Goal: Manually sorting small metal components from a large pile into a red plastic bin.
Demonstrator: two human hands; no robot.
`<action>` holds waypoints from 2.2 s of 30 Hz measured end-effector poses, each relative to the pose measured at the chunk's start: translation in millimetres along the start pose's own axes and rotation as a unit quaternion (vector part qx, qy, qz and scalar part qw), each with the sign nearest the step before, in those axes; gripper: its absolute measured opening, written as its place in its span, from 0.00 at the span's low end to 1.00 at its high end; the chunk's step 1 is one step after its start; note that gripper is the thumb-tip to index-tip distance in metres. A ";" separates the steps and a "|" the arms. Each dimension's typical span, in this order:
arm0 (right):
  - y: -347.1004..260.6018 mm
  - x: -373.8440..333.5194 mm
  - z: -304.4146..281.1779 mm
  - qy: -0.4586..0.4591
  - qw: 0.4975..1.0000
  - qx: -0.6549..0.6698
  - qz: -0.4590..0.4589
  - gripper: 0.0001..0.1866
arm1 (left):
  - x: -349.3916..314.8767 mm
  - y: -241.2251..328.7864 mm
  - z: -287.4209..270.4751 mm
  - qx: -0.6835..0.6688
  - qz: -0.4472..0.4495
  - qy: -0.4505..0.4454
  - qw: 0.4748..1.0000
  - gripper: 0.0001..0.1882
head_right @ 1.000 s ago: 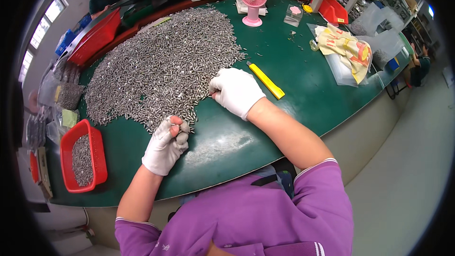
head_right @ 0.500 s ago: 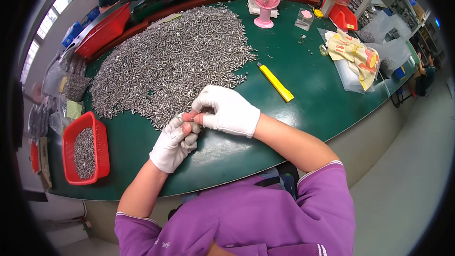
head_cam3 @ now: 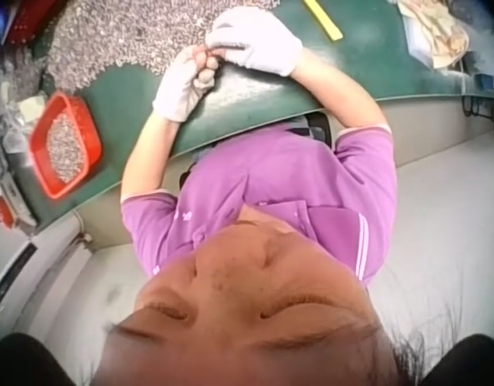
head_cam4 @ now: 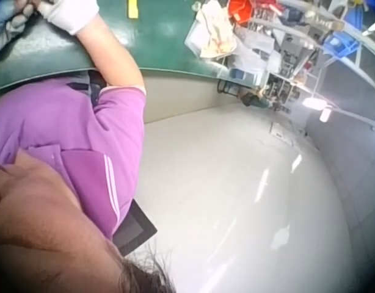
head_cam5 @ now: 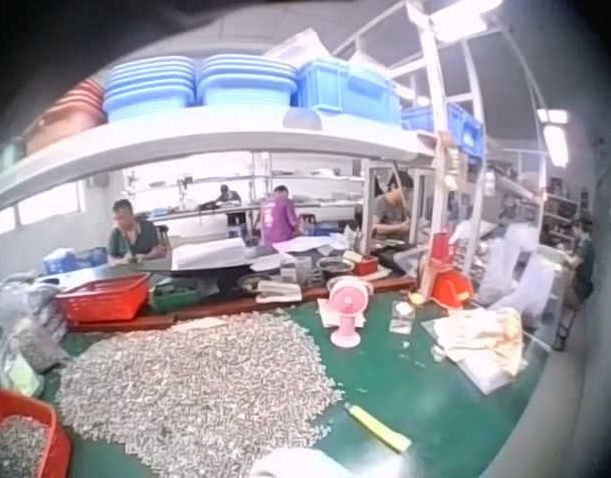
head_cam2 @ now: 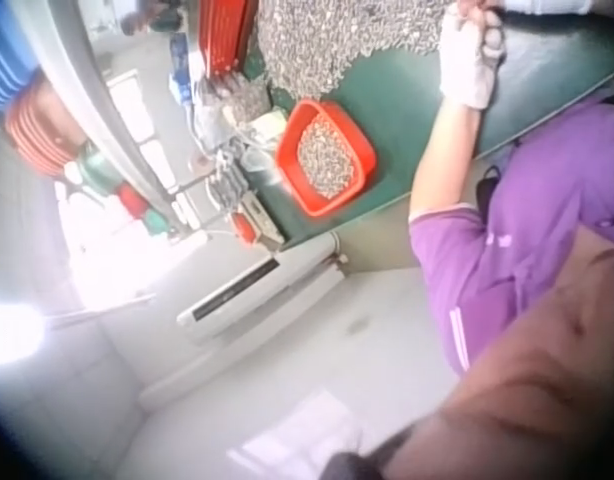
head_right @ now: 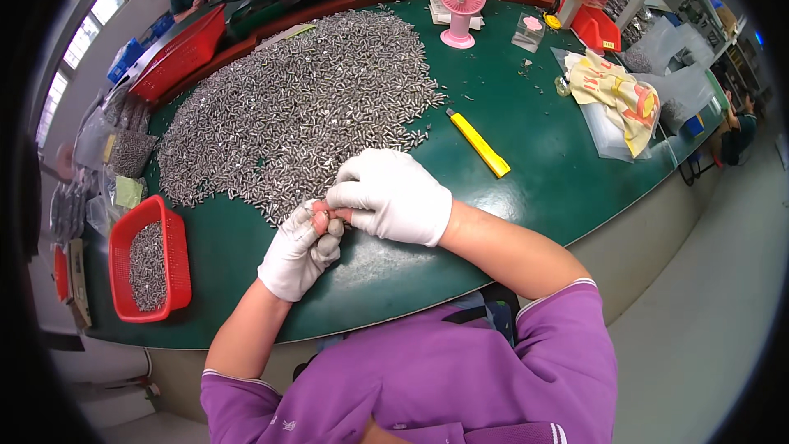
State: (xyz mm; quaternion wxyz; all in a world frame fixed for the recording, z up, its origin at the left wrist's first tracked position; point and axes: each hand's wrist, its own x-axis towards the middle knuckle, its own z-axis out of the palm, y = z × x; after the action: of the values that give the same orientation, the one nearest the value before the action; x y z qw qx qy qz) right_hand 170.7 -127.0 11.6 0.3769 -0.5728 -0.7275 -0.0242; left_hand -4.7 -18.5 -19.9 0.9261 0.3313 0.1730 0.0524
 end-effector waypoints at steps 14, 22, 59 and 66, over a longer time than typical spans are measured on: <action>31.3 -9.6 12.4 -0.099 0.987 -0.119 0.040 0.08 | -0.6 4.5 -0.6 -0.017 0.013 -0.017 1.000 0.12; 34.4 -14.7 9.9 -0.101 0.988 -0.081 0.081 0.07 | -1.1 4.6 -4.6 -0.026 0.012 -0.005 1.000 0.10; 27.1 -5.6 2.2 -0.075 0.989 -0.033 0.121 0.05 | -4.2 2.9 3.6 0.062 -0.031 -0.001 0.998 0.13; 29.4 -8.7 10.9 -0.113 0.988 -0.088 0.052 0.06 | -3.6 2.9 4.0 0.036 0.010 0.025 0.999 0.16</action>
State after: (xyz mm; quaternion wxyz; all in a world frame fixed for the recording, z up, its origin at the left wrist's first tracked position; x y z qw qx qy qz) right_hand 190.5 -118.9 -12.8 0.2414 -0.6399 -0.7295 -0.0034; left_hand -6.7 -19.4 -14.1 0.9084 0.3648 0.1941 0.0639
